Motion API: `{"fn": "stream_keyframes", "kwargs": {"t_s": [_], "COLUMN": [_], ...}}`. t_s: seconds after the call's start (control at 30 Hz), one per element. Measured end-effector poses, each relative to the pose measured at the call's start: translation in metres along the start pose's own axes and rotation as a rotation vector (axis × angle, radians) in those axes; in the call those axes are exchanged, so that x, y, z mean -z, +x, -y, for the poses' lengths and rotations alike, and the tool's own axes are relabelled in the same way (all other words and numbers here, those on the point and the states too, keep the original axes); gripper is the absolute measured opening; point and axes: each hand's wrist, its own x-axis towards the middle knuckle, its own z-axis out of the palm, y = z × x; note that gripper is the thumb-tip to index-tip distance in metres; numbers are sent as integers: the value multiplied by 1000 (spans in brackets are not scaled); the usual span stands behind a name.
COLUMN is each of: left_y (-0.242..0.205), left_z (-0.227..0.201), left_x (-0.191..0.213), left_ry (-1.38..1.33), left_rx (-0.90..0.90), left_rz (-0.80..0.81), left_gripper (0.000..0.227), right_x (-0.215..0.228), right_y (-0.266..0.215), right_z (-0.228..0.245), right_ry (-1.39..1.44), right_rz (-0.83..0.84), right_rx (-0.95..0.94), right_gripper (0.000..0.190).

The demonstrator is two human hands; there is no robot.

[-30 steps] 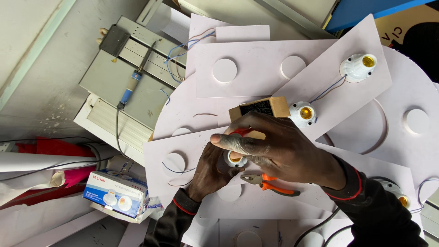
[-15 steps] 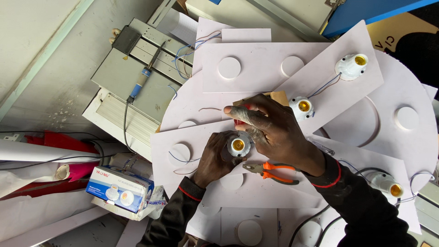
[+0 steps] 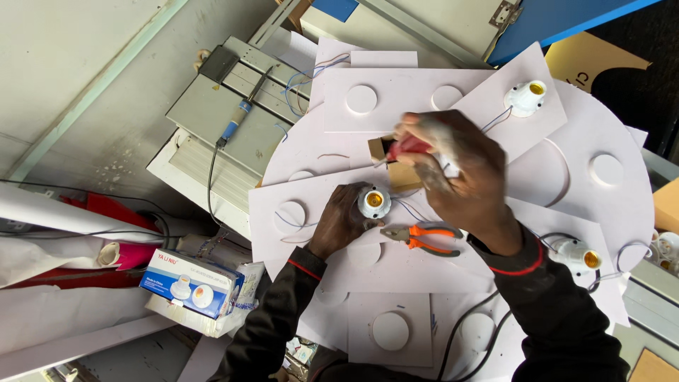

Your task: The person assembles multiple white light fixtures on a pink foam board. They use a screwdriver to tighten screws, pliers to strip and cut wires, and a soldering iron to solder connections. The person handles several fixtures one at a time, moving them across the board and placing them into a cardboard box.

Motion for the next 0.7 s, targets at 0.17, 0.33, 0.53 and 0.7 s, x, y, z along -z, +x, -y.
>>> {"fn": "stream_keyframes", "kwargs": {"t_s": [0.17, 0.33, 0.53, 0.7], "left_y": [3, 0, -1, 1], "left_z": [-1, -2, -1, -7], "left_x": [7, 9, 9, 11], "left_ry": [-33, -59, -36, -29], "left_rx": [-5, 63, 81, 77], "left_rz": [56, 97, 116, 123], "left_gripper": [69, 71, 71, 67], "right_x": [-2, -9, -16, -14], "right_y": [-41, -66, -75, -75], "right_z": [17, 8, 3, 2], "right_ry": [6, -8, -29, -107], "right_rz": [-20, -89, -108, -57], "right_rx": [-46, -68, -80, -60], "right_gripper": [35, 31, 32, 35]}}
